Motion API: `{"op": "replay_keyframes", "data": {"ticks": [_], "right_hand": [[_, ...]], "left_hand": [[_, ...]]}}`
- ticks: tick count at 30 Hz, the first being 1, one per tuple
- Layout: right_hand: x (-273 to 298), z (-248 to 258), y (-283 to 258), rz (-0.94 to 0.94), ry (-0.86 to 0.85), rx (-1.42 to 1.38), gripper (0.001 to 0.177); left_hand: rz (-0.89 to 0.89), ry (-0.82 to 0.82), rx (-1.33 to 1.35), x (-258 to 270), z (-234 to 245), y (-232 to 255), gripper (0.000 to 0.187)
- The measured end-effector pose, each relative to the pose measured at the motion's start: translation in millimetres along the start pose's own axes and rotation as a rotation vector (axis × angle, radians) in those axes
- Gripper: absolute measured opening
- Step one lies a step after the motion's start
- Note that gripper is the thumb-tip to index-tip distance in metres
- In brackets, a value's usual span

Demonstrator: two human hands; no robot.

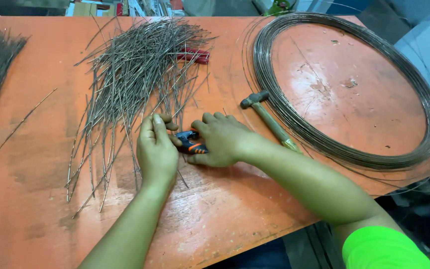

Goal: Cutting lengths of wire from a large coil using wire cutters

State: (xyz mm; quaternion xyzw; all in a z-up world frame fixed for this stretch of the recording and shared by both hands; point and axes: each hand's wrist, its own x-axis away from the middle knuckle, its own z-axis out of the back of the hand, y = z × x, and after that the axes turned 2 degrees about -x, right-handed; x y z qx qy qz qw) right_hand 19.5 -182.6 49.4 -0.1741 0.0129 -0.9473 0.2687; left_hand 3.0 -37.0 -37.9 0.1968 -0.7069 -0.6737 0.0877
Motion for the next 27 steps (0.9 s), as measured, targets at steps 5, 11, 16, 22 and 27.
{"op": "replay_keyframes", "data": {"ticks": [5,11,16,22,27], "right_hand": [[2,-7,2,0.015,0.029,0.000,0.092],[4,-9,1,-0.009,0.034,-0.087,0.093],[-5,-16,19,-0.026,0.093,-0.238,0.084],[-30,-34,83,-0.226,0.542,-0.136,0.053],[-43,-46,100,-0.360,0.491,-0.170,0.059]], "left_hand": [[0.106,-0.029,0.070,-8,-1,-12,0.029],[0.161,-0.048,0.069,-8,1,-10,0.028],[0.141,-0.071,0.021,-12,1,-18,0.029],[0.145,-0.075,0.044,-8,0,-15,0.030],[0.171,-0.097,0.057,3,-5,13,0.028]]}}
